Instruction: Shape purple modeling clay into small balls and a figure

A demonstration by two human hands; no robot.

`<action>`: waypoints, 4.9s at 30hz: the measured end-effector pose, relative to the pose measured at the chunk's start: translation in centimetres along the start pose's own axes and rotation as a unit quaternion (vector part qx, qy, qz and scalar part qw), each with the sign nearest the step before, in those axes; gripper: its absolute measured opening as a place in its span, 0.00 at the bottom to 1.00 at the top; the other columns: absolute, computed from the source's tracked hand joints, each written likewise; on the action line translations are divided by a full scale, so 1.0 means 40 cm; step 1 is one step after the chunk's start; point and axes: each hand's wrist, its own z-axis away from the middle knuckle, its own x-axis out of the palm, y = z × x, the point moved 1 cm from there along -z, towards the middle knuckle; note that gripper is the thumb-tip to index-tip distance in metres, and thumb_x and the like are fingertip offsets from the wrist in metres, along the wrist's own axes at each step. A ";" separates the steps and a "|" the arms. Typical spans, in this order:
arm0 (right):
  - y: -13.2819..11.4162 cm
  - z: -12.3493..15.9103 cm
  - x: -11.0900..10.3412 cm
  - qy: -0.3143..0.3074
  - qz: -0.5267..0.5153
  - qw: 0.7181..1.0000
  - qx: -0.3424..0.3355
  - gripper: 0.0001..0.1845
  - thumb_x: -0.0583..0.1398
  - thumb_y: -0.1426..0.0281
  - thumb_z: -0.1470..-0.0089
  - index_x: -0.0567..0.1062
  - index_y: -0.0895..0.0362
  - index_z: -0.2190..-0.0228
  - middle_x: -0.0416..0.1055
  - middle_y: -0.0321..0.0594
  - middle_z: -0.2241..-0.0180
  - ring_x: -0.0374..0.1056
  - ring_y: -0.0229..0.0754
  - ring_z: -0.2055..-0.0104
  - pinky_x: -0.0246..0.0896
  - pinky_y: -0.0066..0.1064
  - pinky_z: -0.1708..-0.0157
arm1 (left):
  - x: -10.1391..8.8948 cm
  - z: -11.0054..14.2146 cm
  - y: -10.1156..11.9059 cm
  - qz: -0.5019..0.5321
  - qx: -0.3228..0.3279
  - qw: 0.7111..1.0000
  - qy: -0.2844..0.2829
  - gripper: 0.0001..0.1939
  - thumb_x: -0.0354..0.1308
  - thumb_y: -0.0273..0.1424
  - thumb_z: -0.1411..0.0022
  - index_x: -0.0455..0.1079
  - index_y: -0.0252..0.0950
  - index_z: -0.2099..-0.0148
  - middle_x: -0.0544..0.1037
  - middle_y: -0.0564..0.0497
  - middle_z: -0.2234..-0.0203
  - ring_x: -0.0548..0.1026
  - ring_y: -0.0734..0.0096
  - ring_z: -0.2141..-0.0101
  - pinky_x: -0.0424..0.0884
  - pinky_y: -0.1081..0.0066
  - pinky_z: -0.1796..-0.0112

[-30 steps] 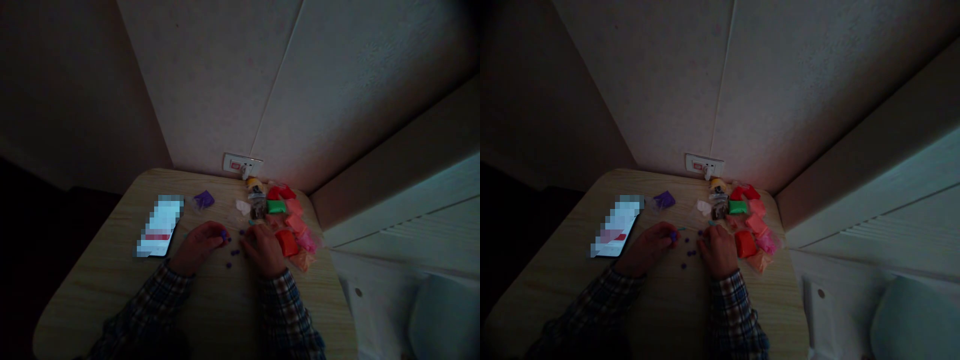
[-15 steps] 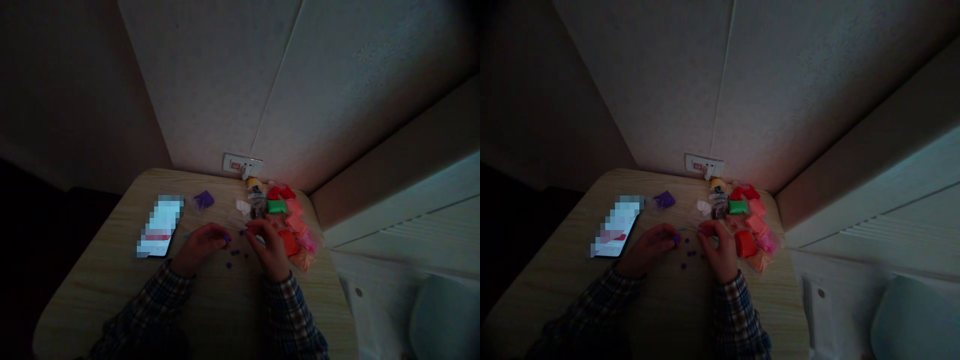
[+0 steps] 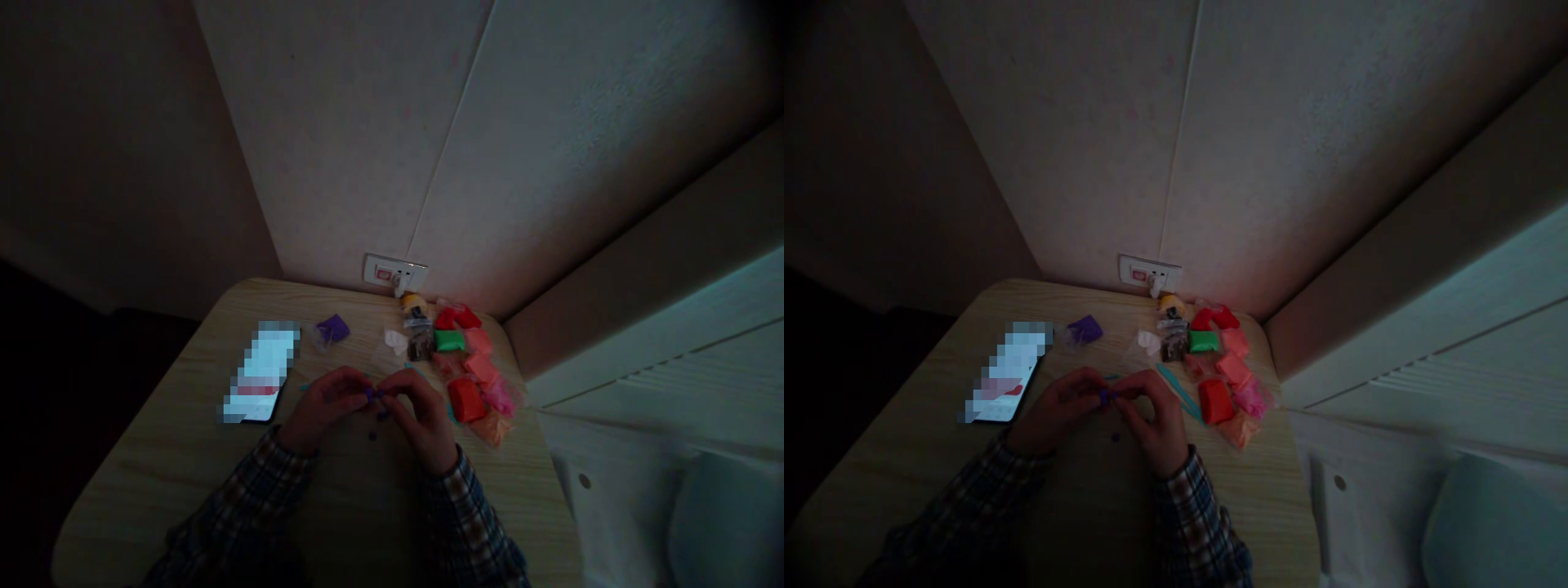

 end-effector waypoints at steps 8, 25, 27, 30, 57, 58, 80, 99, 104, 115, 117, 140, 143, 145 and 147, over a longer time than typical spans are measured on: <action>-0.002 -0.001 0.003 0.004 0.012 1.000 -0.007 0.03 0.58 0.69 0.48 0.71 0.56 0.69 0.68 0.38 0.71 0.64 0.39 0.67 0.61 0.31 0.67 | 0.007 0.004 0.011 -0.019 0.012 1.000 0.005 0.09 0.65 0.28 0.57 0.70 0.34 0.70 0.75 0.54 0.76 0.72 0.73 0.71 0.69 0.72 0.66; -0.003 0.001 0.006 -0.003 0.016 1.000 0.003 0.03 0.58 0.70 0.48 0.71 0.56 0.69 0.67 0.38 0.71 0.63 0.39 0.68 0.61 0.31 0.67 | 0.009 0.005 0.012 -0.020 0.008 1.000 0.006 0.09 0.65 0.28 0.57 0.71 0.34 0.71 0.75 0.55 0.75 0.72 0.72 0.70 0.68 0.71 0.65; -0.005 0.001 0.006 -0.003 0.017 1.000 0.003 0.03 0.58 0.70 0.48 0.71 0.56 0.69 0.67 0.38 0.71 0.63 0.39 0.68 0.61 0.31 0.68 | 0.009 0.005 0.011 -0.022 0.011 1.000 0.009 0.09 0.65 0.27 0.58 0.71 0.35 0.71 0.75 0.55 0.75 0.72 0.72 0.70 0.68 0.72 0.65; -0.007 0.000 0.006 -0.005 0.021 1.000 0.001 0.03 0.58 0.70 0.48 0.71 0.56 0.69 0.67 0.38 0.71 0.63 0.39 0.68 0.61 0.31 0.68 | 0.009 0.005 0.012 -0.020 0.012 1.000 0.010 0.09 0.66 0.27 0.58 0.71 0.35 0.71 0.75 0.55 0.75 0.72 0.72 0.70 0.68 0.72 0.65; -0.009 -0.001 0.007 -0.008 0.033 0.999 -0.017 0.03 0.58 0.71 0.49 0.71 0.55 0.68 0.65 0.37 0.72 0.62 0.37 0.70 0.60 0.30 0.69 | 0.006 0.002 0.001 0.003 -0.005 1.000 -0.024 0.10 0.66 0.29 0.58 0.72 0.34 0.69 0.76 0.53 0.74 0.72 0.72 0.70 0.69 0.72 0.65; -0.010 -0.001 0.007 -0.007 0.031 0.999 -0.018 0.03 0.58 0.72 0.49 0.71 0.55 0.68 0.65 0.37 0.72 0.62 0.37 0.70 0.60 0.30 0.69 | 0.006 0.002 0.001 0.007 -0.005 1.000 -0.024 0.10 0.66 0.29 0.58 0.72 0.35 0.69 0.76 0.53 0.73 0.72 0.72 0.69 0.69 0.72 0.65; 0.027 -0.006 -0.035 0.004 0.086 0.995 0.042 0.05 0.58 0.70 0.49 0.71 0.55 0.67 0.66 0.37 0.71 0.63 0.38 0.69 0.60 0.30 0.68 | 0.004 0.000 0.008 -0.041 -0.004 0.999 0.008 0.10 0.64 0.28 0.58 0.70 0.34 0.69 0.75 0.54 0.74 0.70 0.73 0.71 0.66 0.72 0.67; 0.050 0.002 -0.011 -0.092 0.290 0.952 0.029 0.07 0.54 0.76 0.48 0.71 0.57 0.67 0.67 0.39 0.71 0.65 0.38 0.70 0.60 0.28 0.70 | -0.001 -0.003 0.003 0.003 -0.002 1.000 0.028 0.09 0.64 0.26 0.58 0.70 0.34 0.70 0.74 0.56 0.77 0.70 0.78 0.74 0.66 0.76 0.71; 0.051 -0.001 0.018 -0.108 0.360 0.927 0.014 0.08 0.54 0.77 0.49 0.70 0.57 0.66 0.66 0.42 0.67 0.63 0.41 0.64 0.60 0.29 0.64 | 0.006 -0.003 0.011 -0.008 0.007 0.999 0.041 0.10 0.65 0.25 0.61 0.69 0.34 0.72 0.72 0.56 0.78 0.68 0.77 0.75 0.65 0.76 0.72; 0.059 -0.003 0.022 -0.077 0.366 0.927 0.010 0.05 0.55 0.75 0.49 0.70 0.57 0.70 0.64 0.41 0.69 0.61 0.41 0.65 0.58 0.31 0.64 | 0.006 -0.001 0.014 -0.041 0.004 0.999 0.023 0.09 0.64 0.24 0.60 0.70 0.34 0.71 0.73 0.55 0.77 0.68 0.75 0.73 0.65 0.74 0.68; 0.054 -0.004 0.016 -0.052 0.328 0.943 0.002 0.06 0.54 0.76 0.50 0.70 0.57 0.69 0.65 0.41 0.68 0.62 0.41 0.64 0.59 0.31 0.63 | 0.005 -0.001 0.010 -0.018 -0.004 1.000 0.011 0.10 0.65 0.26 0.59 0.70 0.33 0.70 0.74 0.54 0.76 0.69 0.75 0.73 0.65 0.73 0.68; -0.016 0.007 0.010 0.039 0.161 0.983 -0.082 0.06 0.55 0.74 0.47 0.70 0.56 0.66 0.67 0.39 0.71 0.62 0.39 0.69 0.61 0.31 0.69 | 0.001 0.007 0.003 0.105 -0.037 0.994 -0.019 0.12 0.67 0.29 0.57 0.72 0.34 0.67 0.75 0.53 0.71 0.72 0.75 0.69 0.69 0.75 0.67; -0.016 0.008 0.011 0.037 0.157 0.983 -0.084 0.07 0.54 0.74 0.47 0.70 0.56 0.65 0.67 0.39 0.71 0.62 0.39 0.69 0.61 0.32 0.69 | 0.001 0.006 0.001 0.096 -0.029 0.995 -0.019 0.11 0.66 0.28 0.56 0.72 0.34 0.67 0.76 0.53 0.71 0.73 0.74 0.70 0.69 0.74 0.67; -0.015 0.009 0.011 0.036 0.155 0.983 -0.087 0.07 0.54 0.74 0.47 0.70 0.56 0.65 0.67 0.39 0.71 0.62 0.39 0.69 0.61 0.32 0.69 | 0.002 0.005 0.000 0.091 -0.022 0.995 -0.022 0.10 0.66 0.28 0.56 0.72 0.34 0.68 0.76 0.53 0.72 0.73 0.74 0.70 0.69 0.74 0.66; -0.014 0.009 0.011 0.035 0.153 0.983 -0.092 0.07 0.55 0.74 0.47 0.70 0.56 0.65 0.67 0.40 0.71 0.62 0.39 0.69 0.61 0.32 0.69 | 0.002 0.004 -0.001 0.086 -0.020 0.996 -0.028 0.10 0.66 0.28 0.56 0.72 0.34 0.68 0.76 0.53 0.72 0.73 0.74 0.70 0.69 0.74 0.65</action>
